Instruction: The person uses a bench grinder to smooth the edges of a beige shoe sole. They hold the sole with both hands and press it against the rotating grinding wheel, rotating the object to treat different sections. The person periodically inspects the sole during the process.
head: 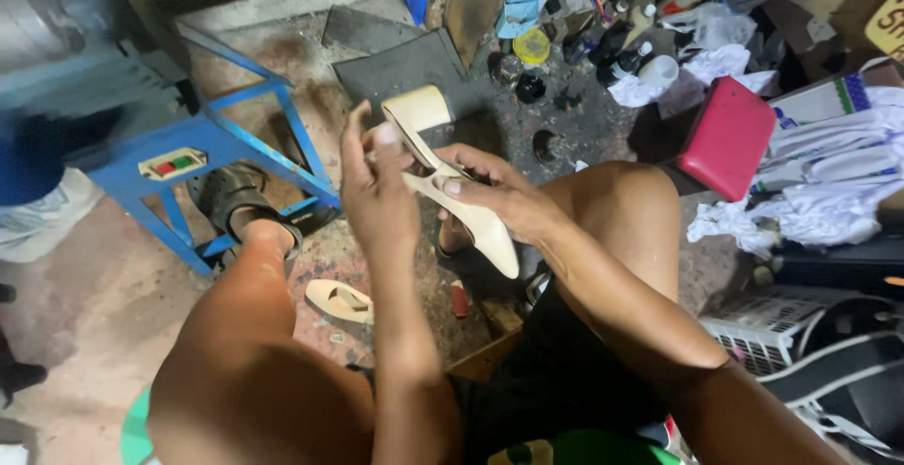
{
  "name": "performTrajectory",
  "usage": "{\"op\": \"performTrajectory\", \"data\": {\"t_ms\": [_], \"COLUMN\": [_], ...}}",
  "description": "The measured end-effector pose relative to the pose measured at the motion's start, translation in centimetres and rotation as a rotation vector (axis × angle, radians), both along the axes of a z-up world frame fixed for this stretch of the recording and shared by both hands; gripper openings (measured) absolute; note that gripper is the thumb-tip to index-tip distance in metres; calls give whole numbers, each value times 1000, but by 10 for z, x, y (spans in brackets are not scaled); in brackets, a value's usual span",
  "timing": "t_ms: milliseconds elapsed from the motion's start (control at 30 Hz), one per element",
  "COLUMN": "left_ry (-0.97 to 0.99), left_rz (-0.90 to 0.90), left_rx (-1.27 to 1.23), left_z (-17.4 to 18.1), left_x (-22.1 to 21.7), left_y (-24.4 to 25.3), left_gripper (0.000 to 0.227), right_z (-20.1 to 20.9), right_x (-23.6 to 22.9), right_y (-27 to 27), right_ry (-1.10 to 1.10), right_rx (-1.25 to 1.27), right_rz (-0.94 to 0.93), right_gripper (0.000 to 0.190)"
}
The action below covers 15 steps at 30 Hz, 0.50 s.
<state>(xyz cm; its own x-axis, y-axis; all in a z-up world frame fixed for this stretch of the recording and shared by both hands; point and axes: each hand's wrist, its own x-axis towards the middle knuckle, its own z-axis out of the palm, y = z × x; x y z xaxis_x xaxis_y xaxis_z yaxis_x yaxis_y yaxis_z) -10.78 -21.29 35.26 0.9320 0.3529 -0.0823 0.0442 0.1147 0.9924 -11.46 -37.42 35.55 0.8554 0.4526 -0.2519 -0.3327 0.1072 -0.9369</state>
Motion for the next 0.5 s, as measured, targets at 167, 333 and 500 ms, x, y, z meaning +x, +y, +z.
{"op": "performTrajectory", "data": {"t_ms": [167, 333, 500], "left_ry": [38, -102, -9], "left_rz": [-223, -288, -235], "left_rx": [-313, -559, -470], "left_z": [-15, -28, -40], "left_x": [-4, -8, -3], "left_y": [27, 42, 58], "left_gripper": [43, 38, 32], "right_z": [-9, -4, 3], "right_x": [-1, -4, -5], "right_y": [-11, -24, -32], "right_ry": [-73, -370, -421], "right_rx": [-128, -174, -183], "right_rz": [-33, -3, 0], "right_gripper": [56, 54, 50]}}
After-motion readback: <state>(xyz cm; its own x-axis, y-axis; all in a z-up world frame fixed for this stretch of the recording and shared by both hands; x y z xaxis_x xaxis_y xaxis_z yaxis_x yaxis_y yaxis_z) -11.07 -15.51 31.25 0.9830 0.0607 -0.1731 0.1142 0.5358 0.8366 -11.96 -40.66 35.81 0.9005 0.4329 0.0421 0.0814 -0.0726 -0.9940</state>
